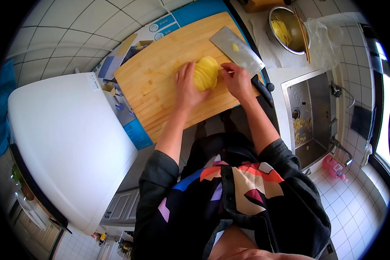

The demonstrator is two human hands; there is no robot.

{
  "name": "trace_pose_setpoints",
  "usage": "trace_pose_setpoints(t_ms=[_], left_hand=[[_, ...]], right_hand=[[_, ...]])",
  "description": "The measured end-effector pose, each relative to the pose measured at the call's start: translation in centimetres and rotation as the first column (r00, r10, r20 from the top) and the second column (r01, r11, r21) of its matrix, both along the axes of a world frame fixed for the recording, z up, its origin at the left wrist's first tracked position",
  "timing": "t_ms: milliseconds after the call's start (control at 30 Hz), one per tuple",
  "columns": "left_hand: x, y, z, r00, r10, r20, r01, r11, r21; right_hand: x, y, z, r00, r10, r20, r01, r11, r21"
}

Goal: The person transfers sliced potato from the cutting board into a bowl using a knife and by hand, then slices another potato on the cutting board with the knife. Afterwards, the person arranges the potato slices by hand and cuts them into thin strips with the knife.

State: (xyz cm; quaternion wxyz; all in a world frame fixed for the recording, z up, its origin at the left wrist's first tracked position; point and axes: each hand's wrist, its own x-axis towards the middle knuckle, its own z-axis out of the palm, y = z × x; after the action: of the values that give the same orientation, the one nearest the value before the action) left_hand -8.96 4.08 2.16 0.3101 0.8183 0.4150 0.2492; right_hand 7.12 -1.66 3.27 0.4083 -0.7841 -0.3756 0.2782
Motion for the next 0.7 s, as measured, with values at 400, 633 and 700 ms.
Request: trace_pose_setpoints(t_ms=[400,633,700], left_hand=[[-0.1,0.0,-0.9,1.000,-0.021,-0.005,0.021,0.998,-0.053],[0.2,-0.3,-0.8,0.998,0.029,0.052,-0.026,0.998,-0.049],[0.2,-0.1,-0.7,1.000,0.000,0.026,0.000,1.000,-0.012]], right_hand=[[1.7,4.7,-0.4,0.911,0.398,0.105,-0.391,0.917,-0.083],[2.7,6.7,-1.2,0.702,0.656,0.277,-0.654,0.748,-0.112],[2.7,6.5,-1.1,0.689,0.666,0.286,-0.664,0.738,-0.117]])
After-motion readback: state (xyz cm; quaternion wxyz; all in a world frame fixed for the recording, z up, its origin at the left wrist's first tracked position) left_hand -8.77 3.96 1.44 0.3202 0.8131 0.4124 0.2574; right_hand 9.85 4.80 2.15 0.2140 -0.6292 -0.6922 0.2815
